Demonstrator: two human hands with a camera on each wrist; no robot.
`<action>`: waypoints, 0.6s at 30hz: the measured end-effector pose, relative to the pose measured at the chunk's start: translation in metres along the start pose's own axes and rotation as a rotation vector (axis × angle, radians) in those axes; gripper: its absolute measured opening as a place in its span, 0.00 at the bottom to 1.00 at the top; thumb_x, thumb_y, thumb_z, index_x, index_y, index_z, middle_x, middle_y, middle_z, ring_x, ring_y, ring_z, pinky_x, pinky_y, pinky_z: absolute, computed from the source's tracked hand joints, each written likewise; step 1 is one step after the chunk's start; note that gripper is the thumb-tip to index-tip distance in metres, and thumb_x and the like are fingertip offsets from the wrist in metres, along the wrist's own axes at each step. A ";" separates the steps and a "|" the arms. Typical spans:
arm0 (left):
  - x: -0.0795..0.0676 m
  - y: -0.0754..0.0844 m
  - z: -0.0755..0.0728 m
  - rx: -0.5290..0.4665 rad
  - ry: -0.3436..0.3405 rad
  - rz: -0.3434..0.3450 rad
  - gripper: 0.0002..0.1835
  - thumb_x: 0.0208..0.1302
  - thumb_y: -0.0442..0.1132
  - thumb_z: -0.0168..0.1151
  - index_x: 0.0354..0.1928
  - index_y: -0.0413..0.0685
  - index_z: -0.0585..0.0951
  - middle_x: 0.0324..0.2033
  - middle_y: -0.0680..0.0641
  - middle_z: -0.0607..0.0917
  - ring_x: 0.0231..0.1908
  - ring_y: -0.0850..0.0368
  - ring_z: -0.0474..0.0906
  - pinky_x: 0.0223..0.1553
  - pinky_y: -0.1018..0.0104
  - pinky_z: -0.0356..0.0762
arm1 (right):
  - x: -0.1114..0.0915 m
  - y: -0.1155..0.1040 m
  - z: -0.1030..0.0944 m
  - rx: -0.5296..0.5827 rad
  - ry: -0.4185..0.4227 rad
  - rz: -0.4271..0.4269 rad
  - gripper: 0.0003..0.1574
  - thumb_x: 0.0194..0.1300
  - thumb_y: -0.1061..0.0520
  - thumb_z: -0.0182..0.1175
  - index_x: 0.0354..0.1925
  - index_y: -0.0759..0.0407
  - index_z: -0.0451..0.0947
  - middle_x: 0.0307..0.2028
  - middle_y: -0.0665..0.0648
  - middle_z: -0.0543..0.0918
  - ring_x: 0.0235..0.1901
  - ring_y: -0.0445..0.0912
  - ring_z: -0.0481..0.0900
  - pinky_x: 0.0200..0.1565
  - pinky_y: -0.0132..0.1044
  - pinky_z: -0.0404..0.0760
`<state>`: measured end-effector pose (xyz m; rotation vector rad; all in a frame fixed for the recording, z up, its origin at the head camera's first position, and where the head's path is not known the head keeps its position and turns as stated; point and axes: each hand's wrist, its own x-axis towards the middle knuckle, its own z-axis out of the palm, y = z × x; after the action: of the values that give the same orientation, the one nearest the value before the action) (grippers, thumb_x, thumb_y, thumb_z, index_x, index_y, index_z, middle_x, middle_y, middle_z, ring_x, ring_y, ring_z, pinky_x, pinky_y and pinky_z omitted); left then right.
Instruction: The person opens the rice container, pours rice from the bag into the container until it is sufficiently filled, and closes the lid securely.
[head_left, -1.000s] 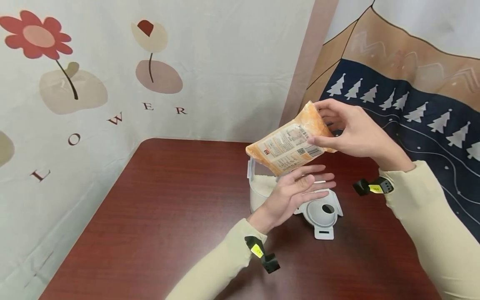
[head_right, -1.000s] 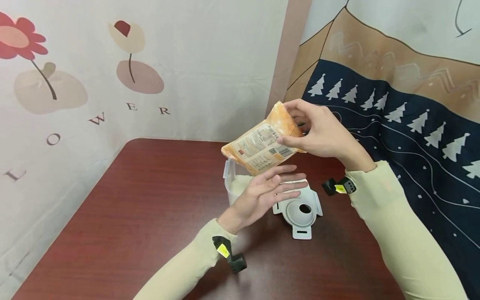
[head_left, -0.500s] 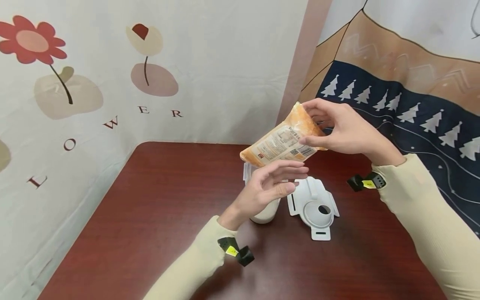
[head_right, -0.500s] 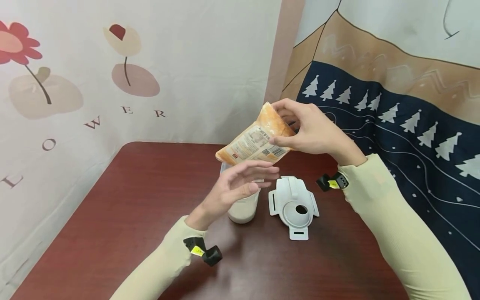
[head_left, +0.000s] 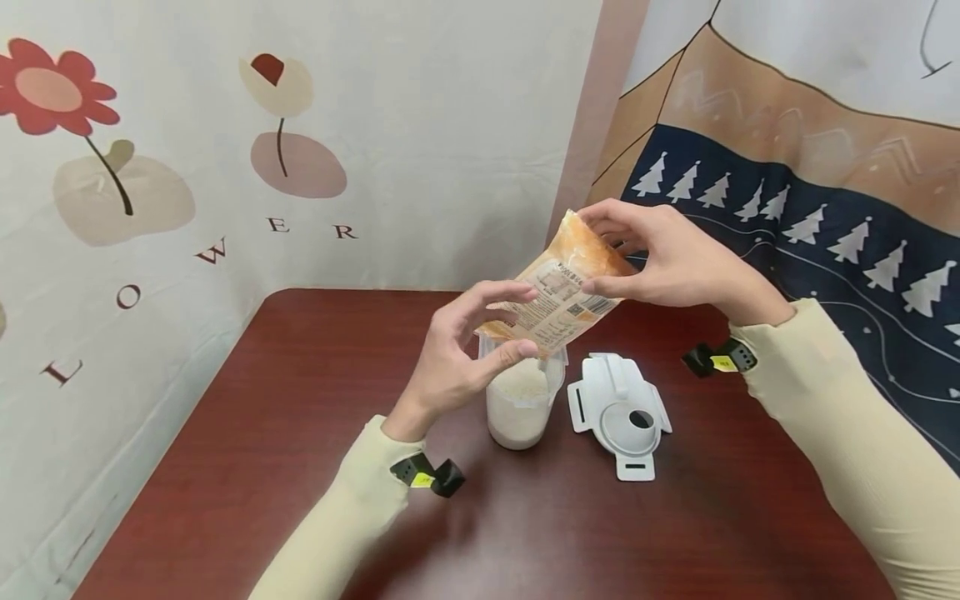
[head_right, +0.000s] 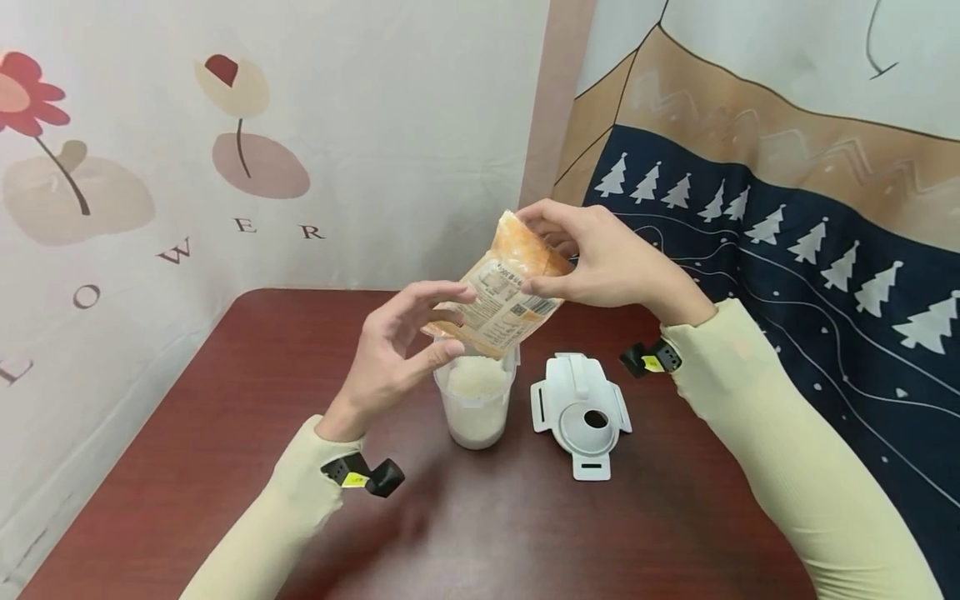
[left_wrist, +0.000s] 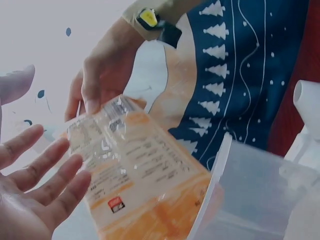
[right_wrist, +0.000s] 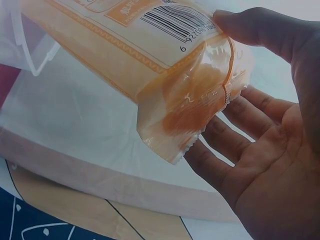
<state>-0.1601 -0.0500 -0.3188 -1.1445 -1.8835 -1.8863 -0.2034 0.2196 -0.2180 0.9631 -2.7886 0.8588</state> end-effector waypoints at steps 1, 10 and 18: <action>0.000 0.000 -0.002 0.020 0.020 0.008 0.28 0.57 0.30 0.76 0.60 0.38 0.79 0.55 0.36 0.84 0.55 0.38 0.81 0.57 0.44 0.81 | 0.000 0.000 0.000 0.002 -0.005 -0.007 0.42 0.58 0.54 0.77 0.68 0.51 0.72 0.56 0.56 0.86 0.54 0.50 0.83 0.59 0.55 0.84; 0.006 -0.011 -0.012 0.226 0.049 -0.069 0.38 0.51 0.32 0.81 0.66 0.45 0.76 0.62 0.49 0.81 0.62 0.53 0.78 0.62 0.57 0.81 | 0.005 -0.003 0.002 -0.006 -0.040 -0.077 0.42 0.58 0.57 0.76 0.68 0.52 0.72 0.56 0.56 0.85 0.55 0.49 0.83 0.61 0.56 0.82; 0.010 -0.025 -0.016 0.249 -0.044 -0.241 0.43 0.55 0.37 0.80 0.73 0.58 0.71 0.60 0.51 0.83 0.58 0.57 0.81 0.60 0.57 0.81 | 0.006 -0.006 0.003 -0.009 -0.066 -0.130 0.43 0.58 0.58 0.76 0.69 0.52 0.72 0.57 0.55 0.85 0.54 0.48 0.82 0.58 0.52 0.83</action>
<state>-0.1891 -0.0583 -0.3283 -0.9228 -2.2920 -1.6853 -0.2047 0.2111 -0.2160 1.1772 -2.7438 0.8101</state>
